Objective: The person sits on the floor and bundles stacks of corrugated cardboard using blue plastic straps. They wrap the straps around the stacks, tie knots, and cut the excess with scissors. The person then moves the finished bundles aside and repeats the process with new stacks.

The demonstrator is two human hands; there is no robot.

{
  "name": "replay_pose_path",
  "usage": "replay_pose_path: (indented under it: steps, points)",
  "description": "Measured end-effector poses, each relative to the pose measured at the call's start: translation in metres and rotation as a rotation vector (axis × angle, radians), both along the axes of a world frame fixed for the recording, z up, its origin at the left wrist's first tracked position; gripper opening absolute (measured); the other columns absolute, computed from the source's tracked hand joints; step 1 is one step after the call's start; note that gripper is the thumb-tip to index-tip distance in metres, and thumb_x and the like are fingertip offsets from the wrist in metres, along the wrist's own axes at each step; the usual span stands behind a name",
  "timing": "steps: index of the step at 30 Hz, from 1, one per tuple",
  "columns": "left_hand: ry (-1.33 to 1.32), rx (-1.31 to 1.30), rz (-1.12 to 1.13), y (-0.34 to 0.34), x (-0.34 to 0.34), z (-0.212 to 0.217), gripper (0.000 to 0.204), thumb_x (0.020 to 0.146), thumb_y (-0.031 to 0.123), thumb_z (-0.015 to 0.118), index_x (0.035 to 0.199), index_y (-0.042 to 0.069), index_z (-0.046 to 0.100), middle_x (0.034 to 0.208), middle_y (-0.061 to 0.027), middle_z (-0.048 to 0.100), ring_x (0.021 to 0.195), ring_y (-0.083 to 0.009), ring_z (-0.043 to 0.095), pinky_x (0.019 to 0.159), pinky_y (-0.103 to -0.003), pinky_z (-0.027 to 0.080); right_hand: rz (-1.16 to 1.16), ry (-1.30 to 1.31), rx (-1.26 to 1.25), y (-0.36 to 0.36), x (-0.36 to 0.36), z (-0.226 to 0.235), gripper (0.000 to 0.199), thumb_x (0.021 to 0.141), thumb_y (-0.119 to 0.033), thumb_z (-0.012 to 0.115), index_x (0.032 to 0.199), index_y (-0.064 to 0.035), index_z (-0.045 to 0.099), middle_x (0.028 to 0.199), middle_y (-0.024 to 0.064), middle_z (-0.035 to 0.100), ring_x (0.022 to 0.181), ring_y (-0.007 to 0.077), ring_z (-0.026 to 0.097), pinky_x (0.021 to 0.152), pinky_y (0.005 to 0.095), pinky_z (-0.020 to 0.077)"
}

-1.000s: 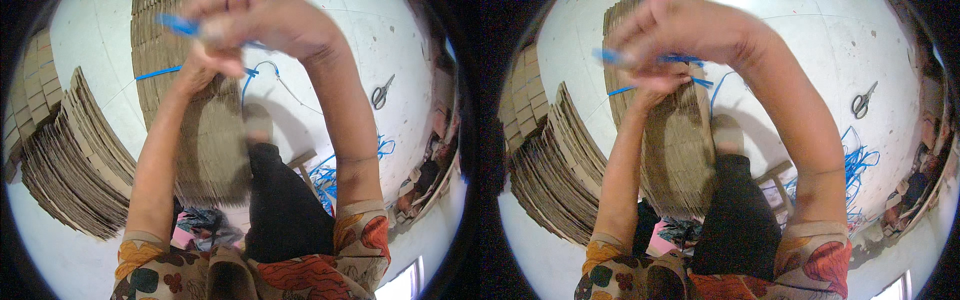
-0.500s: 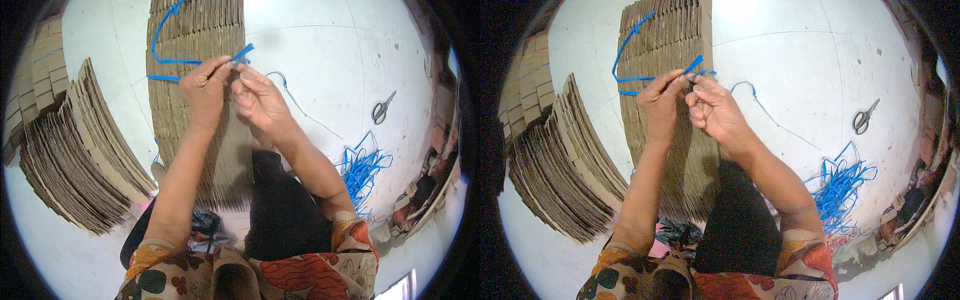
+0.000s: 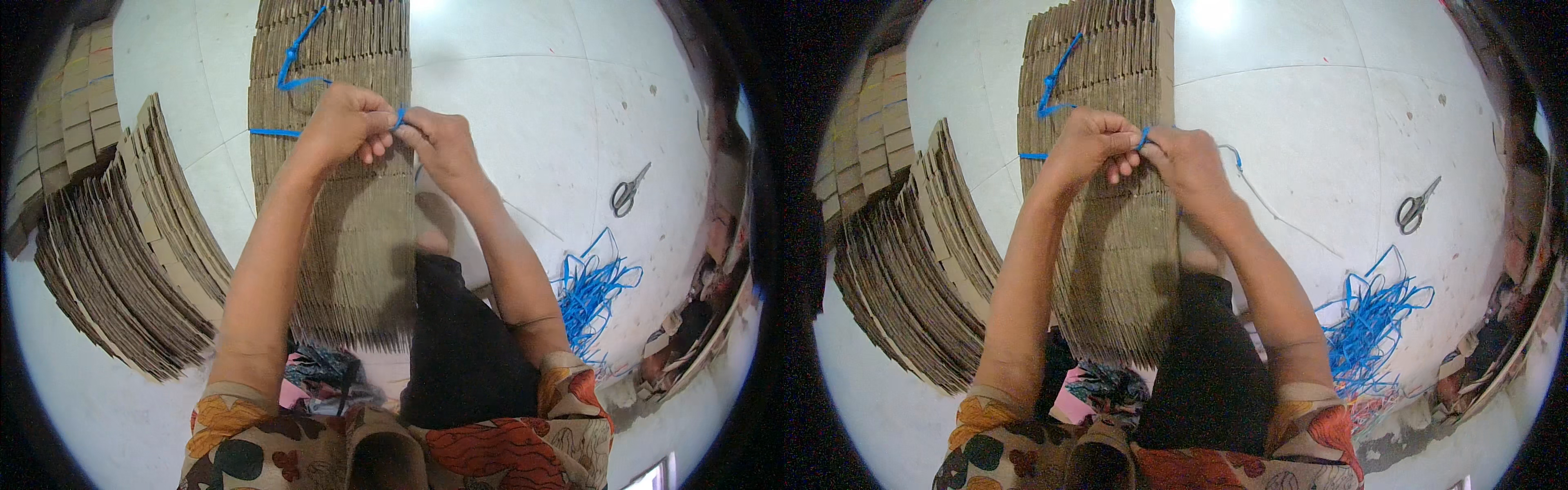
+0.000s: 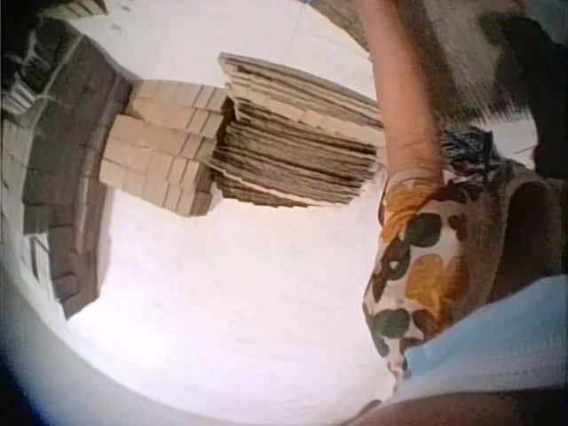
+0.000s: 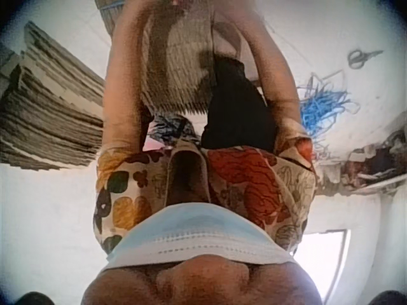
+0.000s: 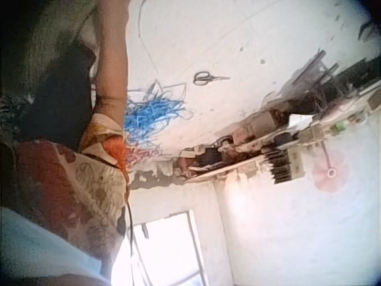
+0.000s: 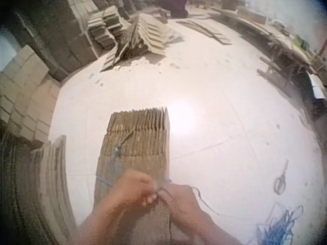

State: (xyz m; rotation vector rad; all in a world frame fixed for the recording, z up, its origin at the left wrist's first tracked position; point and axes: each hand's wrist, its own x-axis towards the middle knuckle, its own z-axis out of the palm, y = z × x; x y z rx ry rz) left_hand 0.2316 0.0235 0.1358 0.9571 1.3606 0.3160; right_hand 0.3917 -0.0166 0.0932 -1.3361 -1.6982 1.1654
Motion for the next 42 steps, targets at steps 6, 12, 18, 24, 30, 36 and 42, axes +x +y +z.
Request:
replay_pose_path:
  steps: [6, 12, 18, 24, 30, 36, 42]
  points:
    - [0.742, 0.906, -0.482, -0.010, -0.056, -0.014, 0.013, 0.081, 0.016, 0.060, 0.074, 0.005, 0.060, 0.063, -0.0174, 0.054, 0.062, -0.0355, 0.053, 0.057, -0.042, 0.041, -0.016, -0.081, -0.281, 0.014, 0.025, -0.024, 0.023, 0.083, -0.015, 0.056, 0.065, -0.0020, 0.052, 0.056, 0.0054, 0.048, 0.052, 0.0133, 0.044, 0.047, 0.0280, 0.0358]
    - [0.122, 0.733, -0.129, -0.016, -0.043, -0.011, 0.022, 0.085, 0.020, 0.060, 0.072, 0.002, 0.057, 0.063, -0.0092, 0.056, 0.059, -0.0203, 0.054, 0.055, -0.032, 0.044, -0.312, 0.878, -0.666, 0.008, 0.011, -0.059, 0.014, 0.081, -0.008, 0.052, 0.076, 0.0024, 0.060, 0.060, 0.0060, 0.052, 0.047, 0.0116, 0.045, 0.039, 0.0231, 0.0344]
    - [-0.474, 0.190, 0.151, -0.004, -0.027, -0.033, 0.029, 0.090, 0.026, 0.055, 0.071, 0.005, 0.049, 0.066, -0.0065, 0.055, 0.057, -0.0124, 0.049, 0.053, -0.024, 0.041, -0.304, 1.285, -0.777, 0.021, -0.003, -0.042, 0.025, 0.089, -0.017, 0.053, 0.068, -0.0050, 0.047, 0.060, 0.0064, 0.051, 0.039, 0.0079, 0.035, 0.033, 0.0194, 0.0250]
    - [-0.167, 0.248, -0.109, 0.005, -0.036, -0.034, 0.036, 0.091, 0.029, 0.052, 0.064, 0.008, 0.043, 0.055, -0.0002, 0.041, 0.048, -0.0088, 0.039, 0.041, -0.023, 0.029, -0.096, 0.826, -0.869, 0.036, 0.017, -0.052, 0.026, 0.090, -0.024, 0.053, 0.070, -0.0088, 0.045, 0.058, 0.0026, 0.048, 0.038, 0.0037, 0.030, 0.032, 0.0181, 0.0226]
    - [-0.182, 0.408, 0.165, -0.010, -0.034, -0.056, 0.037, 0.091, 0.026, 0.053, 0.061, 0.008, 0.044, 0.052, 0.0028, 0.039, 0.045, -0.0069, 0.035, 0.041, -0.023, 0.028, -0.058, 0.949, -0.815, 0.035, 0.007, -0.061, 0.019, 0.089, -0.023, 0.055, 0.080, -0.0072, 0.048, 0.062, 0.0009, 0.047, 0.047, 0.0060, 0.038, 0.040, 0.0213, 0.0369]
    - [-0.148, 0.398, 0.209, -0.011, -0.029, -0.057, 0.037, 0.090, 0.025, 0.055, 0.059, 0.007, 0.046, 0.050, 0.0025, 0.040, 0.044, -0.0066, 0.036, 0.042, -0.023, 0.030, 0.068, 0.072, -0.365, 0.021, 0.024, -0.035, 0.017, 0.073, -0.009, 0.066, 0.088, -0.0023, 0.062, 0.067, -0.0012, 0.049, 0.056, 0.0116, 0.047, 0.057, 0.0305, 0.0466]
    - [-0.163, 0.424, 0.186, -0.006, -0.033, -0.054, 0.036, 0.090, 0.026, 0.055, 0.061, 0.009, 0.044, 0.050, 0.0026, 0.039, 0.042, -0.0063, 0.035, 0.040, -0.023, 0.028, -0.035, 0.345, -0.393, 0.026, 0.034, -0.029, 0.025, 0.080, -0.019, 0.064, 0.063, -0.0003, 0.060, 0.088, 0.0101, 0.062, 0.061, 0.0135, 0.051, 0.058, 0.0281, 0.0433]
